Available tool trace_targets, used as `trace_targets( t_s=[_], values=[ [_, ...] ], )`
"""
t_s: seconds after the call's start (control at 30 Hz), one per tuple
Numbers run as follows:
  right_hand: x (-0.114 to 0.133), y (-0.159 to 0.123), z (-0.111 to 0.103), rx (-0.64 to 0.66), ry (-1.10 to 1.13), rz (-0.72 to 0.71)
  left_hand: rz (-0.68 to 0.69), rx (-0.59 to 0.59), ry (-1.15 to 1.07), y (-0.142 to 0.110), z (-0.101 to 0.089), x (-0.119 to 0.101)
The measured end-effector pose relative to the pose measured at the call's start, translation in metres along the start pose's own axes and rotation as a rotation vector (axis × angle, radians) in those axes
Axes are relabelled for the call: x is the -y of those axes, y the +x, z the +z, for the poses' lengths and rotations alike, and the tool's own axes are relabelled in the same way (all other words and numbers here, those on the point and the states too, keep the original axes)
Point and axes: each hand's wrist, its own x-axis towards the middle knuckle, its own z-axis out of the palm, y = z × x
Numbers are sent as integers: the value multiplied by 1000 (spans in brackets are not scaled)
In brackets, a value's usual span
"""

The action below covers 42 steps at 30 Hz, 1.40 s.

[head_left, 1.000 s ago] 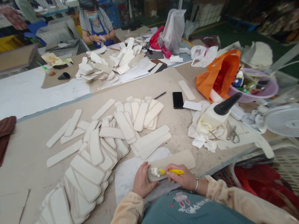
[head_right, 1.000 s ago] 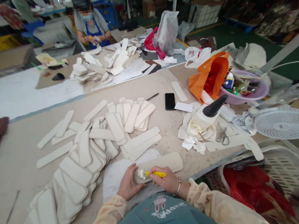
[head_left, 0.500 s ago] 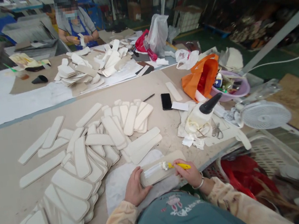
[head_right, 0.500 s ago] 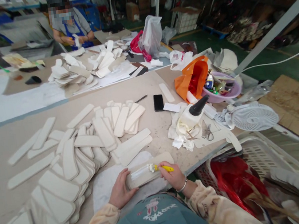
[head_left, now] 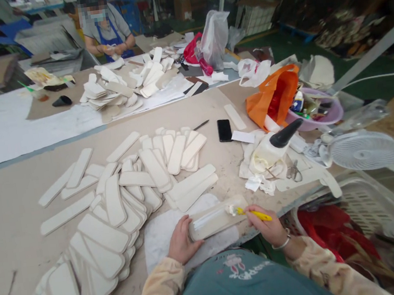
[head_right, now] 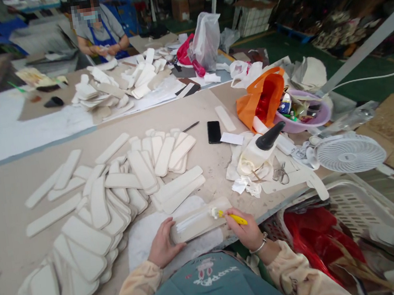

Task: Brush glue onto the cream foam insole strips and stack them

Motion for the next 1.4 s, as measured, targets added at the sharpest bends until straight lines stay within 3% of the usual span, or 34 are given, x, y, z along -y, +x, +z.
trace_targets(
  t_s=[0.2,0.37,0.63,1.13,1.27,1.4],
  values=[
    [29,7,66,315,222,51,-2,10,-33,0,-1,1],
    [25,9,86,378,211,27,-6,16,-27,2,-3,-2],
    [13,3,64,336,105,26,18,1,11,3,-4,-4],
    [-30,-3,-36,-92,-62,33,36,18,37,2,1,3],
    [-17,-5,-31,-94,-102,-8,19,19,24,2,0,2],
    [6,-4,11,99,54,-41,13,12,11,2,0,0]
  ],
)
